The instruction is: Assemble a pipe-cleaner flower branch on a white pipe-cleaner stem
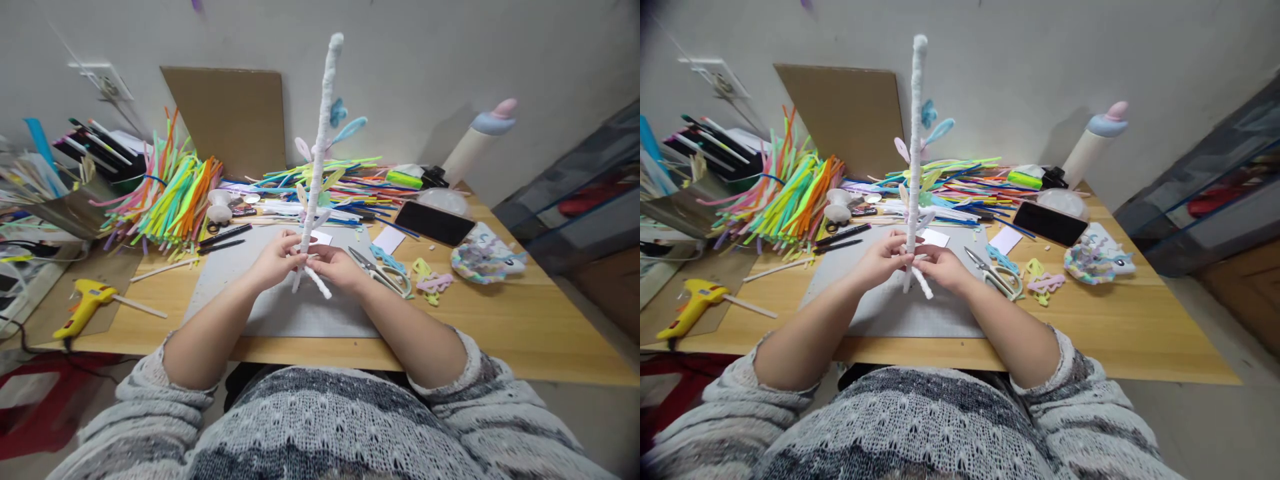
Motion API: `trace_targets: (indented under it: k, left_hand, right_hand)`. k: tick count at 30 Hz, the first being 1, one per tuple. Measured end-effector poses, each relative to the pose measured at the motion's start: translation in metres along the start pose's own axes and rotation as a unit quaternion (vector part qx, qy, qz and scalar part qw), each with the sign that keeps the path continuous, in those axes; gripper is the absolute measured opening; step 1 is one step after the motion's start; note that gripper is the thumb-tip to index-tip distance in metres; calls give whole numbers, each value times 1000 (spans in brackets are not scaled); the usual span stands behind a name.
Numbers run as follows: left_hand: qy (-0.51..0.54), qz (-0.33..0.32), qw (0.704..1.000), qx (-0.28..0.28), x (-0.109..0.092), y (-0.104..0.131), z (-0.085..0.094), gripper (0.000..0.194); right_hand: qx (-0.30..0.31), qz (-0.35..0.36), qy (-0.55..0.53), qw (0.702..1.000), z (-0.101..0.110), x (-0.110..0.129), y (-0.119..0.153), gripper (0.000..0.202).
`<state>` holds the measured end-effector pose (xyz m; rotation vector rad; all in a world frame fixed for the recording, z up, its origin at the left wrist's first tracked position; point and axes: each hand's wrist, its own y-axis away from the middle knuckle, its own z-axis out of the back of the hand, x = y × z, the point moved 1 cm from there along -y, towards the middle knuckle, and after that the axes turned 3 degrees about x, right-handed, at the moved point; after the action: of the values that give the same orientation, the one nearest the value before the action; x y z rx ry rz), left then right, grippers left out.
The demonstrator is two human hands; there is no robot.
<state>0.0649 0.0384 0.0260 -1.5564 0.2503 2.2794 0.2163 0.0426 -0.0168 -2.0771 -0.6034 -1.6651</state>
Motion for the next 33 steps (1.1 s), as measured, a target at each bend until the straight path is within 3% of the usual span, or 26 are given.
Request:
trace_targets:
  k: [3,10,15,20,24,33]
  left_hand:
    - [67,34,997,3,3,1,-4,31]
    - [223,107,966,81,13,7,-2,39]
    - [245,147,957,44,30,14,-15,27]
    - [270,104,957,7,39,16,-31,29]
    - [274,90,958,6,37,16,-32,28]
    - [280,115,952,-35,38,16,-35,20]
  right_hand:
    - [-3,16,55,998,1,-3,-1,29]
    - [-9,34,122,992,0,-5,-1,26]
    - [-58,67,180,980,3,-6,-1,22]
    - [-65,55,172,981,8,-5,-1,22]
    - [-58,35,105,992,11,-7,-3,25]
    - [-99,61,141,983,2,-5,2,19]
